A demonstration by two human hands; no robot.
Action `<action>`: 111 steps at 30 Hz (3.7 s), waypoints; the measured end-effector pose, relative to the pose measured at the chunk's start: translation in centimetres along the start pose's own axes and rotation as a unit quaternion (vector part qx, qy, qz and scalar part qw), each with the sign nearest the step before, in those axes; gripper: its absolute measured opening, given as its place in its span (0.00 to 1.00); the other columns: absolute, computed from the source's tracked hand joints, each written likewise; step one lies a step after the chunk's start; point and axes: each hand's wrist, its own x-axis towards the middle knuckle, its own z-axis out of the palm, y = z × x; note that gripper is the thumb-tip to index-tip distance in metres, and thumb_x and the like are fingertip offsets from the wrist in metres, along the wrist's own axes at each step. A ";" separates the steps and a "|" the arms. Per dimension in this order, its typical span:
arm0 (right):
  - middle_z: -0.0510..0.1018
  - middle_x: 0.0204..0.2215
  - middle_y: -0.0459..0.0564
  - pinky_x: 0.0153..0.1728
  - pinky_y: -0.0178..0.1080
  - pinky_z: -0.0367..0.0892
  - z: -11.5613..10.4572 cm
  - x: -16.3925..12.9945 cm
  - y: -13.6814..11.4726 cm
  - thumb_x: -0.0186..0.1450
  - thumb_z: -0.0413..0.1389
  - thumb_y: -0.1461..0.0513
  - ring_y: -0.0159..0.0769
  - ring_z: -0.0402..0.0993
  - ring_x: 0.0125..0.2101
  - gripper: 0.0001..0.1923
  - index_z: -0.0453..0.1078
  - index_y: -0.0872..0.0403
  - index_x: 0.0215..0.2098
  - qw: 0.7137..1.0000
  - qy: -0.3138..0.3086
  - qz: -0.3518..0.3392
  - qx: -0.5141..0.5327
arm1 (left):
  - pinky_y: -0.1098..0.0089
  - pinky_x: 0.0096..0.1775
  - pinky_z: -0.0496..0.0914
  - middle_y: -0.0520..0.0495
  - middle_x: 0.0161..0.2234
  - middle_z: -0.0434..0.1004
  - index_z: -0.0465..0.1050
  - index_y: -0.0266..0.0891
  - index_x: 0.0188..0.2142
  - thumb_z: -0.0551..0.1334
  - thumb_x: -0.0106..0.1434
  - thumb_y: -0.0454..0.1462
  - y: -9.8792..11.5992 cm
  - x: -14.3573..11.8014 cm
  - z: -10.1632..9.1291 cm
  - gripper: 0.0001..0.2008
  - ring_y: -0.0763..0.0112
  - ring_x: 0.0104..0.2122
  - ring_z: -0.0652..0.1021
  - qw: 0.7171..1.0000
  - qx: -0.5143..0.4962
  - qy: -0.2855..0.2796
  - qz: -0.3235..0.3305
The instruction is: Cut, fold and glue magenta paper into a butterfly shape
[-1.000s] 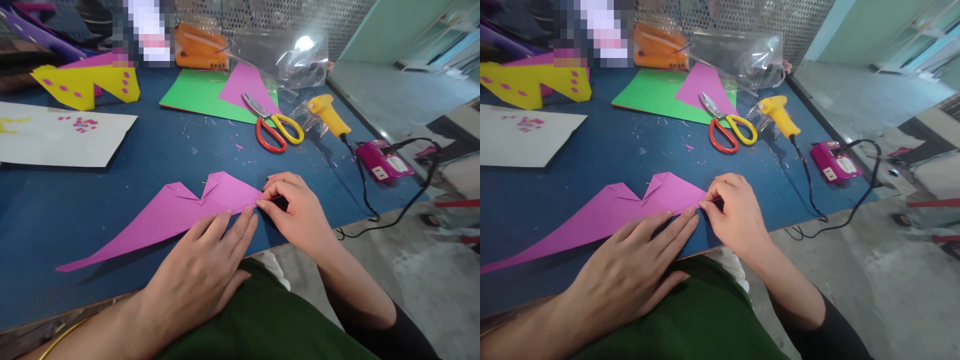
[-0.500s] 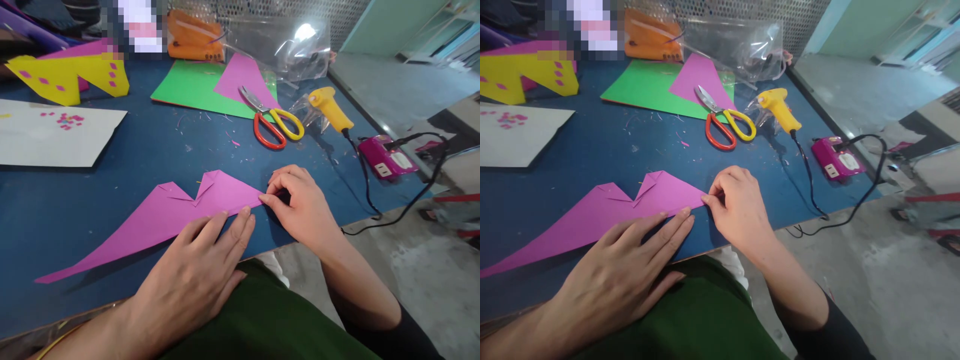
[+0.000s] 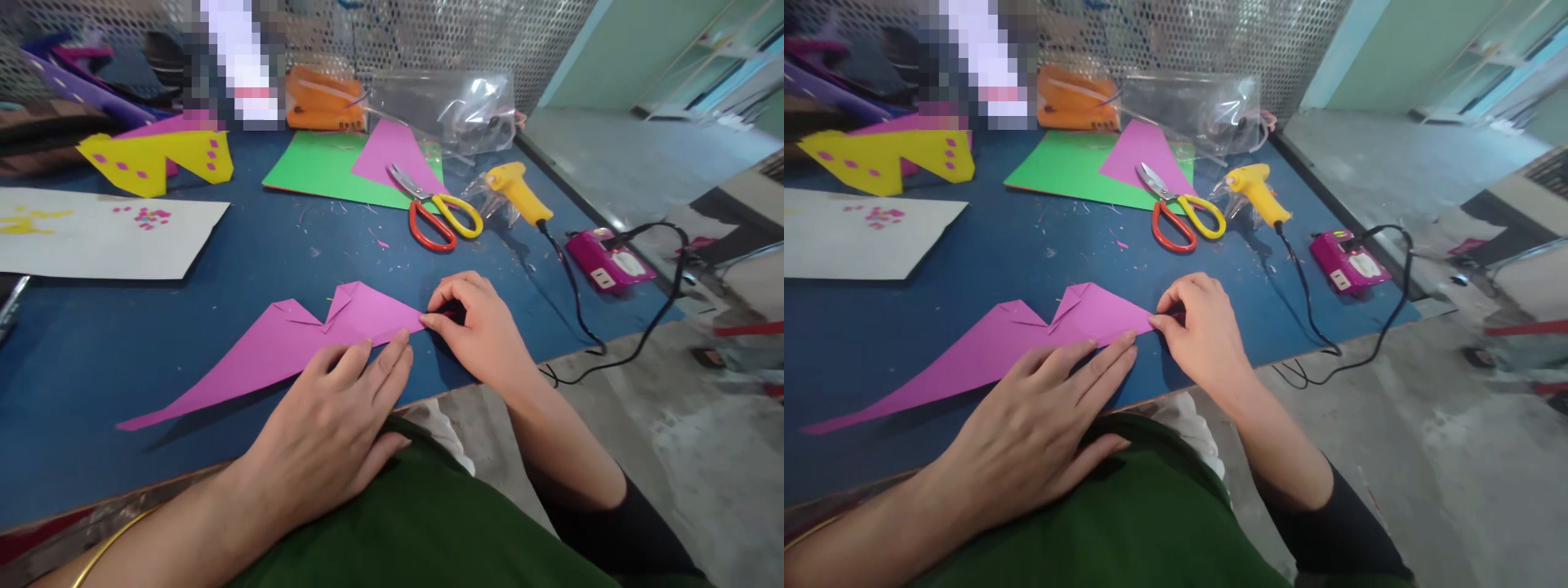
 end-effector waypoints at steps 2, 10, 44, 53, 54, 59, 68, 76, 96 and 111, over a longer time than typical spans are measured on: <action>0.75 0.36 0.50 0.46 0.49 0.66 -0.1 -0.1 0.4 0.60 0.62 0.68 0.45 0.71 0.42 0.08 0.68 0.50 0.31 0.999 0.033 0.013 -0.023 | 0.56 0.45 0.66 0.41 0.65 0.67 0.63 0.31 0.65 0.59 0.66 0.52 0.0 0.0 0.0 0.35 0.53 0.48 0.70 1.000 -0.002 0.007 -0.003; 0.76 0.37 0.52 0.46 0.52 0.66 0.0 -0.1 1.5 0.60 0.61 0.65 0.48 0.71 0.43 0.05 0.69 0.51 0.33 0.996 0.049 -0.013 -0.069 | 0.55 0.46 0.65 0.44 0.65 0.68 0.63 0.32 0.65 0.58 0.68 0.49 -0.1 0.1 0.3 0.32 0.51 0.50 0.70 1.000 -0.013 0.011 -0.006; 0.76 0.56 0.64 0.64 0.55 0.57 1.1 -6.7 -0.9 0.72 0.46 0.61 0.51 0.69 0.61 0.25 0.60 0.70 0.63 0.944 0.066 -0.190 -0.261 | 0.57 0.54 0.69 0.33 0.55 0.77 0.69 0.25 0.59 0.52 0.72 0.45 0.2 -0.8 1.2 0.26 0.52 0.53 0.75 0.993 -0.034 0.117 -0.011; 0.73 0.60 0.67 0.64 0.52 0.59 3.3 -7.2 -2.9 0.72 0.45 0.59 0.49 0.65 0.63 0.26 0.67 0.70 0.59 0.946 0.043 -0.231 -0.222 | 0.53 0.56 0.68 0.33 0.57 0.75 0.67 0.24 0.60 0.54 0.70 0.40 0.2 -0.8 1.2 0.25 0.49 0.54 0.74 0.994 -0.033 0.099 0.008; 0.74 0.59 0.67 0.63 0.52 0.60 3.4 -7.1 -3.0 0.72 0.45 0.59 0.49 0.66 0.62 0.25 0.68 0.70 0.59 0.948 0.050 -0.226 -0.218 | 0.54 0.55 0.69 0.33 0.57 0.75 0.67 0.24 0.60 0.54 0.70 0.39 0.2 -0.9 1.2 0.25 0.49 0.55 0.74 0.994 -0.034 0.100 0.008; 0.74 0.59 0.67 0.63 0.55 0.56 3.5 -7.1 -3.1 0.73 0.46 0.57 0.49 0.69 0.60 0.25 0.67 0.68 0.60 0.953 0.045 -0.207 -0.215 | 0.58 0.52 0.73 0.35 0.56 0.76 0.68 0.23 0.60 0.55 0.71 0.40 0.2 -1.5 1.1 0.24 0.54 0.53 0.76 0.991 -0.038 0.122 -0.031; 0.73 0.60 0.65 0.65 0.58 0.48 3.1 -7.1 -2.7 0.75 0.42 0.51 0.50 0.68 0.61 0.28 0.66 0.60 0.63 0.950 0.015 -0.212 -0.227 | 0.58 0.48 0.74 0.31 0.52 0.79 0.72 0.19 0.55 0.56 0.70 0.39 0.8 -0.8 0.6 0.23 0.52 0.48 0.79 0.992 0.012 0.112 -0.049; 0.74 0.60 0.64 0.64 0.59 0.51 3.3 -7.1 -3.1 0.74 0.45 0.58 0.51 0.70 0.60 0.24 0.65 0.65 0.62 0.952 0.043 -0.212 -0.219 | 0.52 0.50 0.73 0.35 0.51 0.80 0.72 0.23 0.56 0.56 0.71 0.42 0.4 -1.6 -0.6 0.24 0.50 0.46 0.80 0.994 0.054 0.075 -0.057; 0.75 0.58 0.67 0.62 0.66 0.54 2.6 -7.5 -1.6 0.72 0.51 0.57 0.61 0.65 0.63 0.26 0.65 0.64 0.63 0.942 0.132 -0.121 -0.284 | 0.52 0.56 0.69 0.35 0.55 0.78 0.69 0.25 0.60 0.61 0.68 0.46 0.7 -3.6 0.7 0.29 0.50 0.51 0.76 0.986 -0.019 0.117 -0.120; 0.75 0.58 0.68 0.55 0.47 0.66 6.2 -7.0 -5.3 0.74 0.44 0.58 0.46 0.71 0.59 0.31 0.52 0.70 0.69 0.941 0.048 -0.308 -0.132 | 0.58 0.59 0.69 0.40 0.52 0.80 0.69 0.30 0.57 0.56 0.70 0.33 -1.0 -6.0 -0.4 0.18 0.62 0.51 0.78 0.972 -0.093 0.175 -0.128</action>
